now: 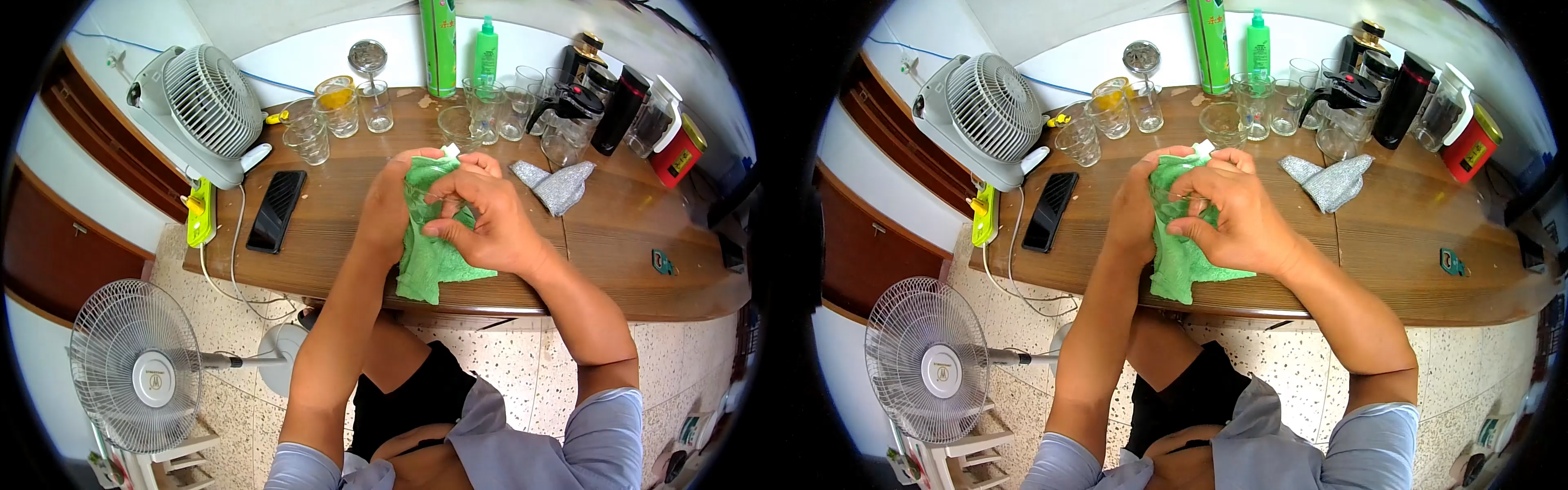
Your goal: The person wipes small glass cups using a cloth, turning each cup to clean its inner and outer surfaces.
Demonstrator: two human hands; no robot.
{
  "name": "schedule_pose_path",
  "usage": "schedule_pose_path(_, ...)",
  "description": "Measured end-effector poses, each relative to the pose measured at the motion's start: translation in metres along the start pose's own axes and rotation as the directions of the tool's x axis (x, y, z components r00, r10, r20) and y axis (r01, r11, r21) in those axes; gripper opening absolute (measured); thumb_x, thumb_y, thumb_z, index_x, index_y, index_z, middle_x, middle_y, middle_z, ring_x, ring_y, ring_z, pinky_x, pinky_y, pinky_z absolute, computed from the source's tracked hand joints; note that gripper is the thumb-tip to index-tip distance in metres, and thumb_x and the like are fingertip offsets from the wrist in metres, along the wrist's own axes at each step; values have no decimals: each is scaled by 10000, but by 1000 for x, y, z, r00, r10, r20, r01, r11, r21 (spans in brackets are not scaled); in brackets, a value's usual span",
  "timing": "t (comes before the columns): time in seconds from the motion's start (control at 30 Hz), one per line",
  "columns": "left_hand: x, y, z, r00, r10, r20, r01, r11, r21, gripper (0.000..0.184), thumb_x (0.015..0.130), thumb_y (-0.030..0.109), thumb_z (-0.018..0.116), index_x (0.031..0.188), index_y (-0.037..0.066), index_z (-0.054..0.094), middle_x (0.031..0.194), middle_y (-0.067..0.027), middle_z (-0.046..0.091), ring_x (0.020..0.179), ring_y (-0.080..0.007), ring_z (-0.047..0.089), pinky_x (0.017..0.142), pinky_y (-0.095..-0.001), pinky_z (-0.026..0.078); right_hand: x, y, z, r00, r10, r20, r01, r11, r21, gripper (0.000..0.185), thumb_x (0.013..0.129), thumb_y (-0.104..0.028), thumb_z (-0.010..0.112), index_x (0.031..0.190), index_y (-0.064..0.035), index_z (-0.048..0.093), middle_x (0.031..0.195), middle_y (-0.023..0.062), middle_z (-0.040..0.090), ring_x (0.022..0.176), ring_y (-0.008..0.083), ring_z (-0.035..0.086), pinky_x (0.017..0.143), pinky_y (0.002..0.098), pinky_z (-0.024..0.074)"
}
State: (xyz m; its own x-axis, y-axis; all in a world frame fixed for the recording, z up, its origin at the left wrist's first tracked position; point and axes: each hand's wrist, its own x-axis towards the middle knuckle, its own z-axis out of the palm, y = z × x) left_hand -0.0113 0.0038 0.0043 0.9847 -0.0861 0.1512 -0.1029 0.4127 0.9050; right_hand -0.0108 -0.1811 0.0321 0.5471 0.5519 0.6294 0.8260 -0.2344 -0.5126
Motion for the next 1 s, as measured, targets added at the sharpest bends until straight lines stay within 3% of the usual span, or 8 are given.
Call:
schedule_pose_path(0.1,-2,-1,3,967,253,27,-238,864,444,599,1088,584,463,1292,48,633,1107,-98,690,996,-183,677,867,-345,576,0,-2,2,998,52,-22,-52,998,23,313,788,-104,900,1031,-113,703,804,-14,656,817,173,667,1138,475,361)
schedule_pose_path(0.2,-13,11,10,996,80,26,-84,932,352,648,1082,646,477,1317,57,610,1155,-105,673,1060,-185,663,903,-348,574,0,3,3,997,32,-72,-31,999,18,351,774,-144,931,1049,-89,721,780,8,693,811,223,672,1134,464,395)
schedule_pose_path(0.3,-6,8,7,993,-116,-17,114,987,-113,624,1094,627,476,1324,59,592,1107,-105,676,1037,-197,671,892,-359,582,6,3,-1,990,-57,-126,61,998,24,393,770,-153,928,1091,-74,716,823,25,706,909,262,677,1105,461,426)
schedule_pose_path(0.4,-6,12,10,996,-93,18,94,955,-281,608,1100,610,471,1316,55,588,1061,-107,682,1022,-199,677,885,-368,588,8,7,-3,988,-87,-126,94,994,57,411,774,-152,918,1118,-69,710,850,41,709,974,295,664,1070,467,450)
schedule_pose_path(0.6,-1,1,-2,1000,-3,8,2,996,94,589,1128,572,426,1264,38,632,1028,-105,708,1004,-178,670,883,-339,572,1,9,-2,999,-18,-33,19,999,38,355,800,-107,883,1110,-102,711,811,5,662,815,208,668,1059,457,419)
schedule_pose_path(0.7,0,-3,-1,985,172,15,-167,924,345,586,1136,556,423,1251,29,650,1031,-94,711,997,-152,652,890,-308,546,-2,3,3,999,43,6,-43,999,28,364,791,-115,903,1105,-106,718,779,-13,651,759,172,654,1061,446,403)
schedule_pose_path(0.9,-13,10,11,997,68,43,-79,936,344,644,1096,620,487,1349,39,604,1047,-73,692,1000,-161,654,903,-322,550,4,-1,4,992,-26,-126,25,1000,-9,426,756,-180,946,1107,-101,717,825,8,680,847,209,677,1057,441,413)
schedule_pose_path(1.0,-6,4,4,998,-58,18,58,998,-24,670,1070,651,517,1358,51,588,1030,-66,680,986,-179,675,877,-348,583,5,-1,1,989,-74,-128,71,997,-28,470,729,-170,965,1119,-66,725,867,44,695,870,260,663,1069,435,443)
